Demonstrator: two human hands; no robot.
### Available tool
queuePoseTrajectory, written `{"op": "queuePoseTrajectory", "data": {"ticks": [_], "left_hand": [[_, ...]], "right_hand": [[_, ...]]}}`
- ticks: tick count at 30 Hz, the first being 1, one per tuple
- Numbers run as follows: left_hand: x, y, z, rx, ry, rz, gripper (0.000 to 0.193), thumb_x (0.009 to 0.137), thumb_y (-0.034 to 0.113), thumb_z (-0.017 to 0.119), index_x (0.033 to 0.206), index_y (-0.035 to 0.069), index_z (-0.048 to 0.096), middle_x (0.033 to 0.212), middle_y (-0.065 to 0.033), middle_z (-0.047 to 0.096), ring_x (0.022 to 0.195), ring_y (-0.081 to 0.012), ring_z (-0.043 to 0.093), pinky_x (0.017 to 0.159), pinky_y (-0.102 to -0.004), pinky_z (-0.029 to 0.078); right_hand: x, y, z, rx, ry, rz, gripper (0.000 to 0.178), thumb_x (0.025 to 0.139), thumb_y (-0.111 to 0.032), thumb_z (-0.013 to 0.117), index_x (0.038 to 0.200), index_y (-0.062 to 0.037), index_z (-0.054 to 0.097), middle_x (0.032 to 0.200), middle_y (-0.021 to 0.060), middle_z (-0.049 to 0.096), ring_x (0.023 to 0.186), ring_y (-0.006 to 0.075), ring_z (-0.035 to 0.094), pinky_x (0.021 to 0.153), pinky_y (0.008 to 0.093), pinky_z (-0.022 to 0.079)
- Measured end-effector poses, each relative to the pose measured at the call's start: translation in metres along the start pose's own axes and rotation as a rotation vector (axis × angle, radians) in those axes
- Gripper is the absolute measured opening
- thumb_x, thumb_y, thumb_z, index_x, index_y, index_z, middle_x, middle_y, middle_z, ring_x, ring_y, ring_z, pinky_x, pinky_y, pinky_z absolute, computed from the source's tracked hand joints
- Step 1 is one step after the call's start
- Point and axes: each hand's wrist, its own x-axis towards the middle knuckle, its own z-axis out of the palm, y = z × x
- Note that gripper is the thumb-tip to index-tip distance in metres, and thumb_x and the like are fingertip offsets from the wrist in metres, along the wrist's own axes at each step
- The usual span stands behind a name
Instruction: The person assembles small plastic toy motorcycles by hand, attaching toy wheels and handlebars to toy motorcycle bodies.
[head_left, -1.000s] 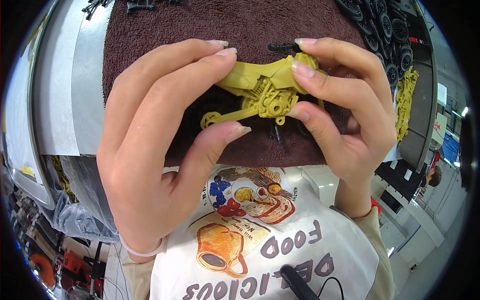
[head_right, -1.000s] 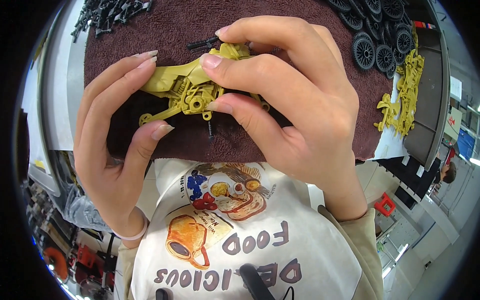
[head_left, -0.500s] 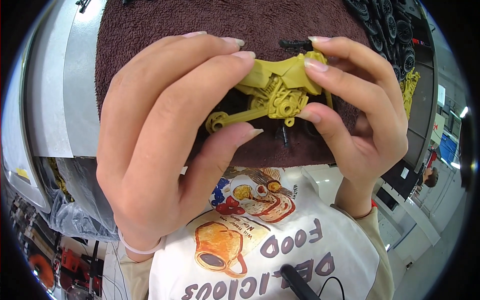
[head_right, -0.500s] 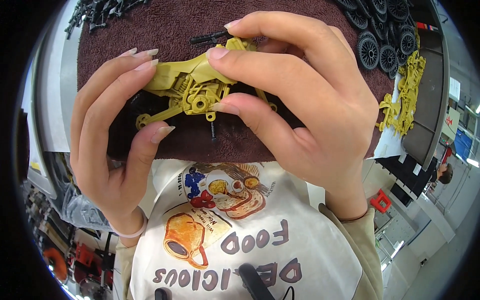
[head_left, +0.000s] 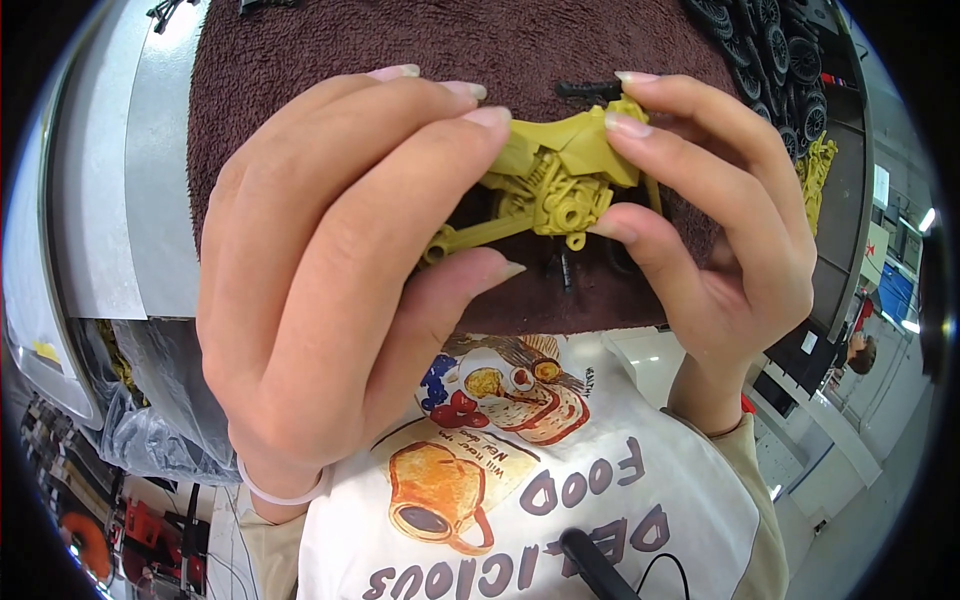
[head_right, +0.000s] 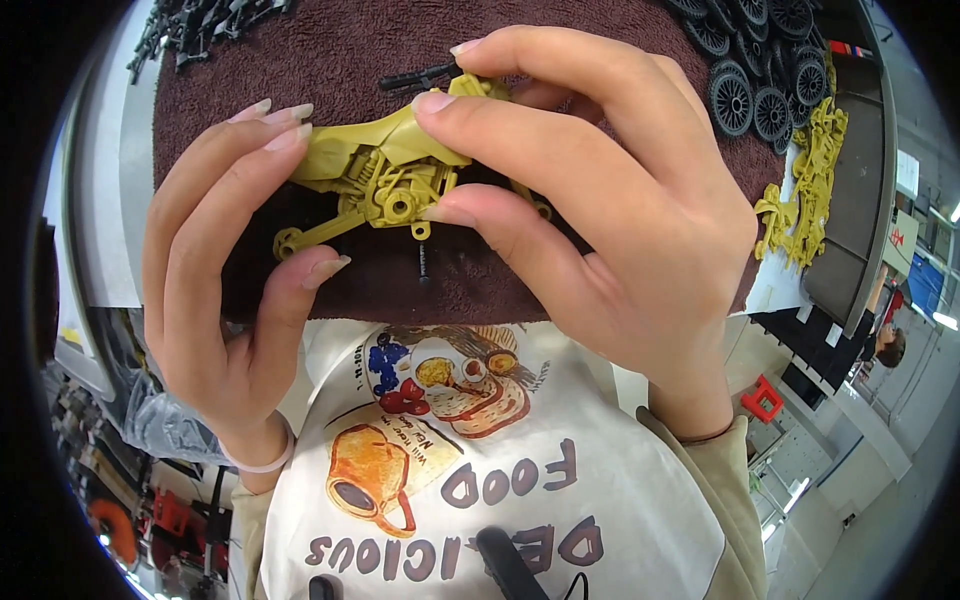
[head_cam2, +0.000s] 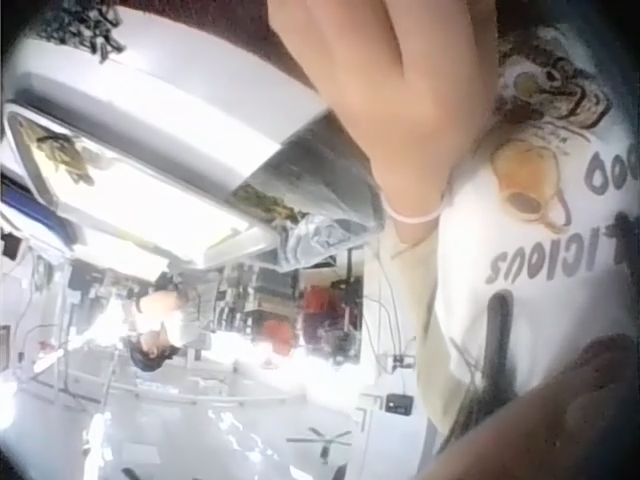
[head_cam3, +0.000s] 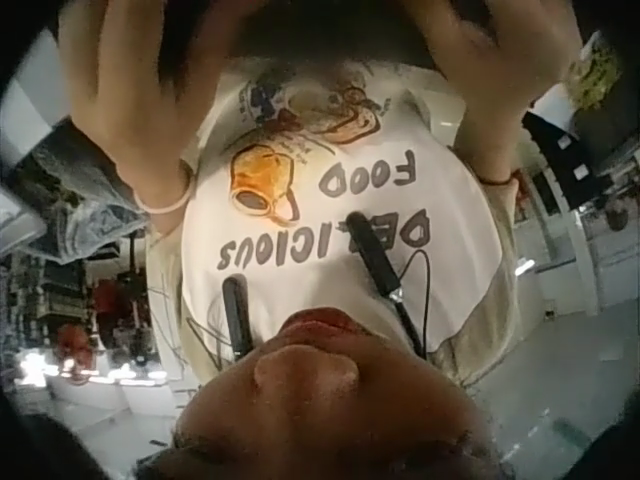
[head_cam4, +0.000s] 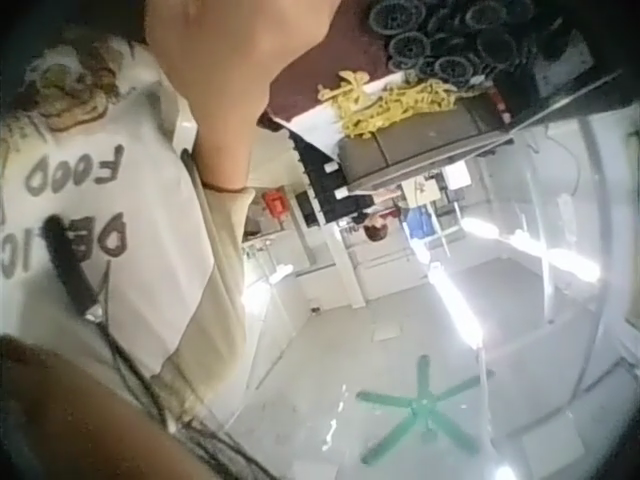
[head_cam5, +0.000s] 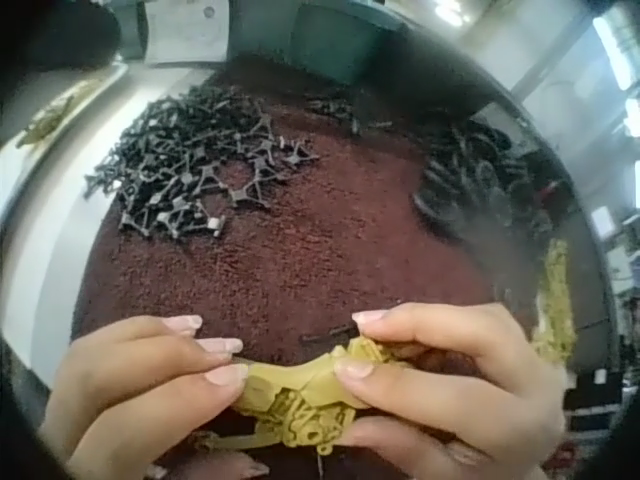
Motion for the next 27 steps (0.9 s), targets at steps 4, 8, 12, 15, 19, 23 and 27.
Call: {"op": "queuePoseTrajectory", "data": {"ticks": [4, 8, 12, 15, 19, 23, 27], "left_hand": [[0.0, 0.0, 0.005, -0.153, 0.118, 0.013, 0.044, 0.074, 0.012, 0.074, 0.111, -0.007, 0.061, 0.11, -0.0207, 0.064, 0.105, -0.034, 0.062, 0.091, -0.0396, 0.051], [0.001, -0.001, 0.005, -0.154, 0.124, 0.01, 0.043, 0.073, 0.011, 0.075, 0.109, -0.006, 0.062, 0.11, -0.0199, 0.064, 0.104, -0.0331, 0.063, 0.09, -0.0394, 0.051], [0.005, 0.009, 0.0, -0.139, 0.095, -0.013, 0.041, 0.073, 0.01, 0.074, 0.11, -0.006, 0.063, 0.112, -0.0192, 0.063, 0.104, -0.0315, 0.063, 0.09, -0.0373, 0.051], [0.017, 0.029, -0.012, 0.051, -0.087, -0.148, 0.039, 0.074, 0.008, 0.073, 0.11, -0.005, 0.064, 0.113, -0.0186, 0.063, 0.104, -0.0297, 0.062, 0.091, -0.035, 0.05], [0.014, 0.026, -0.011, 0.007, -0.074, -0.168, 0.038, 0.076, 0.006, 0.071, 0.112, -0.005, 0.063, 0.115, -0.0183, 0.063, 0.105, -0.0284, 0.062, 0.091, -0.0342, 0.049], [0.014, 0.026, -0.01, 0.03, -0.069, -0.139, 0.038, 0.078, 0.006, 0.071, 0.113, -0.005, 0.062, 0.114, -0.0181, 0.063, 0.105, -0.028, 0.062, 0.092, -0.0345, 0.048], [0.017, 0.027, -0.007, 0.005, -0.057, -0.133, 0.037, 0.077, 0.004, 0.07, 0.113, -0.005, 0.063, 0.114, -0.0177, 0.064, 0.106, -0.0271, 0.061, 0.094, -0.0342, 0.047]], "right_hand": [[-0.002, 0.005, -0.002, 0.022, 0.032, -0.036, 0.035, 0.074, -0.011, 0.078, 0.102, 0.0069, 0.066, 0.109, 0.0259, 0.062, 0.096, 0.0291, 0.065, 0.084, 0.0331, 0.054], [-0.004, 0.003, -0.003, -0.012, 0.012, -0.005, 0.035, 0.074, -0.011, 0.078, 0.102, 0.0061, 0.067, 0.11, 0.0247, 0.063, 0.094, 0.0282, 0.065, 0.082, 0.0322, 0.054], [-0.007, 0.007, 0.005, 0.047, 0.048, -0.022, 0.033, 0.074, -0.008, 0.078, 0.102, 0.0056, 0.067, 0.113, 0.0235, 0.061, 0.092, 0.0257, 0.064, 0.082, 0.0313, 0.052], [-0.007, 0.0, 0.006, 0.062, 0.072, -0.012, 0.033, 0.073, -0.006, 0.078, 0.102, 0.0056, 0.067, 0.115, 0.0229, 0.06, 0.092, 0.0243, 0.063, 0.083, 0.0309, 0.052], [-0.007, -0.008, 0.006, 0.007, 0.081, 0.001, 0.034, 0.072, -0.004, 0.078, 0.102, 0.0054, 0.067, 0.114, 0.0214, 0.06, 0.092, 0.0236, 0.063, 0.082, 0.0302, 0.051], [-0.008, -0.007, 0.007, 0.008, 0.091, -0.018, 0.033, 0.071, -0.003, 0.079, 0.101, 0.005, 0.068, 0.114, 0.0208, 0.06, 0.093, 0.0235, 0.064, 0.082, 0.0295, 0.051], [-0.01, -0.008, 0.005, -0.079, 0.074, 0.025, 0.032, 0.069, 0.0, 0.079, 0.099, 0.0048, 0.069, 0.109, 0.0193, 0.063, 0.093, 0.0237, 0.065, 0.082, 0.0288, 0.052]]}}
